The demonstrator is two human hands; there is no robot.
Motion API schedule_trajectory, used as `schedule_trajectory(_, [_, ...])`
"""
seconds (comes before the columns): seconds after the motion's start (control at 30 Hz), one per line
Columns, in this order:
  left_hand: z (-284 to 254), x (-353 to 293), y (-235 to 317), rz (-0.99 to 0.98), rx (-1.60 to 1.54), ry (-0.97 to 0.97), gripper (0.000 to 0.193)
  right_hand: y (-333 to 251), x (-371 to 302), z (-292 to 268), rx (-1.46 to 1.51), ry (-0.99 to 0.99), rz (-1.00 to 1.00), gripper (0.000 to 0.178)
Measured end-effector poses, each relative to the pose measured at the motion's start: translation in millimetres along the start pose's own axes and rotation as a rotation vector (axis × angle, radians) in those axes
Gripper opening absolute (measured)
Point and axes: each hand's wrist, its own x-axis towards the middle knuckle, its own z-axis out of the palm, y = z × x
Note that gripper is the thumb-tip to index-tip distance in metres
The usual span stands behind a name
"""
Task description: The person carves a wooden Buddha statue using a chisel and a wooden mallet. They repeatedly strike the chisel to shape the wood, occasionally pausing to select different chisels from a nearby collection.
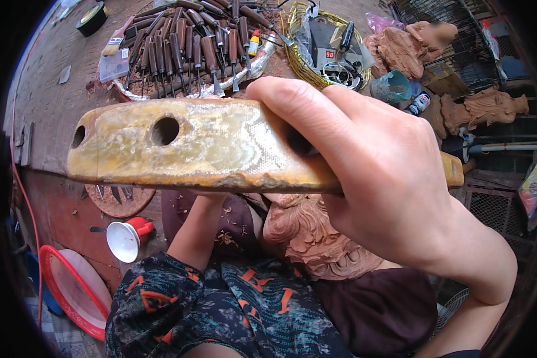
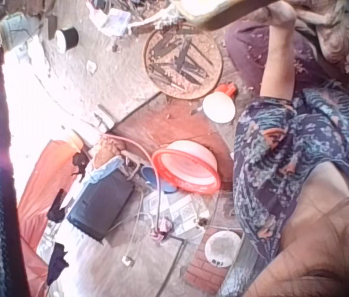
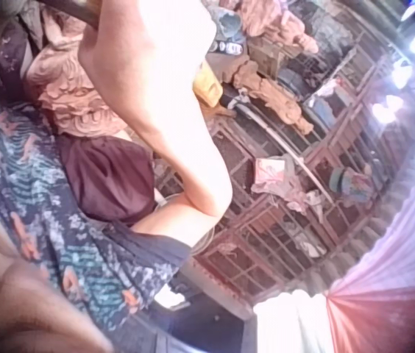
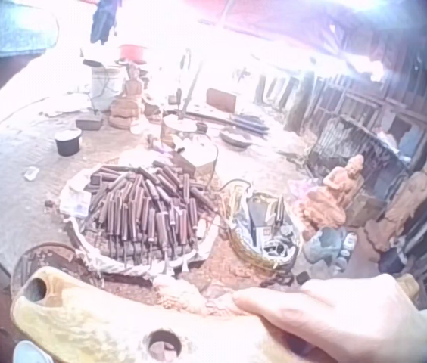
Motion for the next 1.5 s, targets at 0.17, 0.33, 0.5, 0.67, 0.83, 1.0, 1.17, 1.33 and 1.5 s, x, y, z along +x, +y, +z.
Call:
schedule_trajectory(0.17, [1,-11,3,-0.016,-0.041,-0.022,0.050,0,-2,-7,-0.341,-0.041,-0.114,0.050])
schedule_trajectory(0.33, [37,-40,13,-0.219,-0.156,0.422,0.053,8,-6,1,-0.351,0.146,-0.216,0.049])
schedule_trajectory(0.5, [43,-18,15,0.418,1.061,-0.083,0.022,10,-21,-4,-0.488,0.136,-0.275,0.048])
schedule_trajectory(0.67, [57,-6,7,0.750,0.920,-0.048,0.025,14,-47,16,-0.656,0.243,-0.273,0.042])
schedule_trajectory(0.83, [62,-9,21,0.748,0.767,-0.030,0.039,4,-84,45,-0.307,0.164,-0.190,0.040])
schedule_trajectory(1.0, [55,-9,20,0.654,0.815,-0.151,0.040,1,-82,55,-0.171,0.102,-0.176,0.031])
schedule_trajectory(1.17, [56,-3,20,0.681,0.873,-0.145,0.041,0,-69,49,-0.182,0.168,-0.202,0.026])
schedule_trajectory(1.33, [56,-1,20,0.643,0.859,-0.133,0.040,-3,-67,53,-0.132,0.199,-0.232,0.025])
schedule_trajectory(1.5, [52,-1,21,0.645,0.838,-0.144,0.039,-6,-63,54,-0.077,0.233,-0.215,0.026])
